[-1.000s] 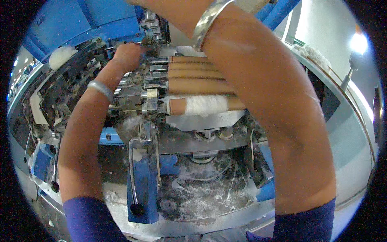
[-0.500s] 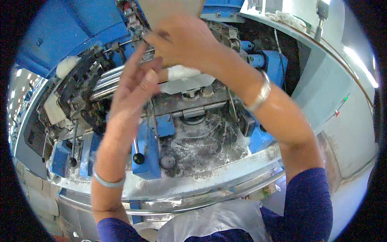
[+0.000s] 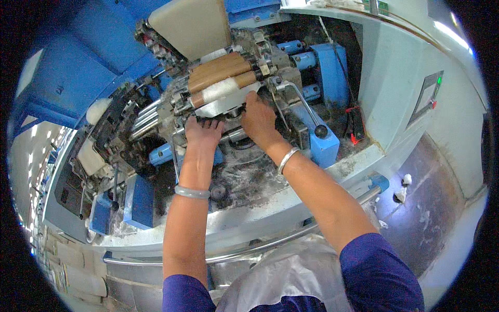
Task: The person opens a textile machine and removes accumulated cotton fibers from rollers and internal parts using a screwdriver and by hand. The person then reassembles the machine cover.
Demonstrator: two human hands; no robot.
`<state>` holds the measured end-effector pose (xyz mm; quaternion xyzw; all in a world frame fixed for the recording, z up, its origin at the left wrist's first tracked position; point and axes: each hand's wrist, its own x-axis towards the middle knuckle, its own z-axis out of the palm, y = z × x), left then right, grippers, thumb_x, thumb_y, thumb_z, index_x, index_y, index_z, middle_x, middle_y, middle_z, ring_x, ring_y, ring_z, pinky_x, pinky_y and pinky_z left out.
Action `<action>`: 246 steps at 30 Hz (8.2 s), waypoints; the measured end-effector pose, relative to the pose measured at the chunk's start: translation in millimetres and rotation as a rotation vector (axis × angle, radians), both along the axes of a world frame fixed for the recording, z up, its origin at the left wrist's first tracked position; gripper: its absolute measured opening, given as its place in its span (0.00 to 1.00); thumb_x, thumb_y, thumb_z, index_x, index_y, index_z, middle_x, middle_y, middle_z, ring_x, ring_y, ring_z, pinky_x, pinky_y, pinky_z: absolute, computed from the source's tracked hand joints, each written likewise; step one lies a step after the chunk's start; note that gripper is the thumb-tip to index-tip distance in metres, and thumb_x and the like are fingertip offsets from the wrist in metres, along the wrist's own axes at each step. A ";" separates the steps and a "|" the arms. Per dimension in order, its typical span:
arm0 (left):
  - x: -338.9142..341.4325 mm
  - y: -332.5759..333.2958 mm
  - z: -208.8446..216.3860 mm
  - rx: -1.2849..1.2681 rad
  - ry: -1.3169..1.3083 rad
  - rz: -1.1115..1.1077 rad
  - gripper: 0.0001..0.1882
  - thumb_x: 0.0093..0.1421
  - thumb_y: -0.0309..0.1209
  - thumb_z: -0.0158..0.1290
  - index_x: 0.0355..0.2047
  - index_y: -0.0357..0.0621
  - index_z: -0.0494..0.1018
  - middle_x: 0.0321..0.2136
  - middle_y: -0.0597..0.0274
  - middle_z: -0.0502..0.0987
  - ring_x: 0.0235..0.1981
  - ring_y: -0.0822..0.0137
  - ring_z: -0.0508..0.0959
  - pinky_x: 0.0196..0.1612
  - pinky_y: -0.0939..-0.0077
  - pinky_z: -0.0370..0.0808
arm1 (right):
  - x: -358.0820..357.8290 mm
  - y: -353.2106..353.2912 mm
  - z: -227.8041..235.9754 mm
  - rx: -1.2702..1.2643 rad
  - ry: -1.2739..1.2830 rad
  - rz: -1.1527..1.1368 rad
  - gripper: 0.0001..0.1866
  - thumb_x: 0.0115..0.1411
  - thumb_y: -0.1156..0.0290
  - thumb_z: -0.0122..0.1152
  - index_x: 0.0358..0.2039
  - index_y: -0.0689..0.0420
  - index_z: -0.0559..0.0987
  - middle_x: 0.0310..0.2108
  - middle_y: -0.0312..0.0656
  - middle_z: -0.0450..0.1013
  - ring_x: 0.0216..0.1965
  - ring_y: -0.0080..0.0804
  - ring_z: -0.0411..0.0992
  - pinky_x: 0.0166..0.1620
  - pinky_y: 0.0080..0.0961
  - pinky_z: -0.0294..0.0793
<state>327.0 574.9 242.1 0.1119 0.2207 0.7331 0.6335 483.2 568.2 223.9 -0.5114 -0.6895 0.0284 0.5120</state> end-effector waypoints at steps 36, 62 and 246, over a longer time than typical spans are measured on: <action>-43.5 86.3 -55.5 0.326 0.099 -0.141 0.31 0.50 0.40 0.56 0.53 0.42 0.66 0.52 0.53 0.72 0.53 0.55 0.72 0.56 0.58 0.70 | 20.1 38.4 -45.5 -0.048 0.527 0.322 0.17 0.55 0.79 0.57 0.46 0.58 0.75 0.40 0.42 0.73 0.36 0.34 0.72 0.42 0.30 0.72; 19.1 12.3 18.4 -0.095 0.152 0.155 0.15 0.67 0.39 0.40 0.46 0.45 0.70 0.39 0.58 0.75 0.41 0.58 0.75 0.41 0.55 0.75 | 20.5 -51.4 -8.9 0.145 0.777 0.532 0.26 0.47 0.77 0.69 0.47 0.58 0.71 0.38 0.39 0.71 0.42 0.28 0.71 0.46 0.27 0.72; -3.9 -274.0 -141.1 0.585 0.649 0.323 0.20 0.59 0.32 0.54 0.49 0.37 0.66 0.35 0.56 0.78 0.34 0.65 0.77 0.45 0.64 0.69 | -112.5 -123.8 70.0 -0.040 -0.702 1.249 0.13 0.58 0.62 0.59 0.30 0.61 0.80 0.28 0.47 0.77 0.29 0.38 0.76 0.34 0.32 0.74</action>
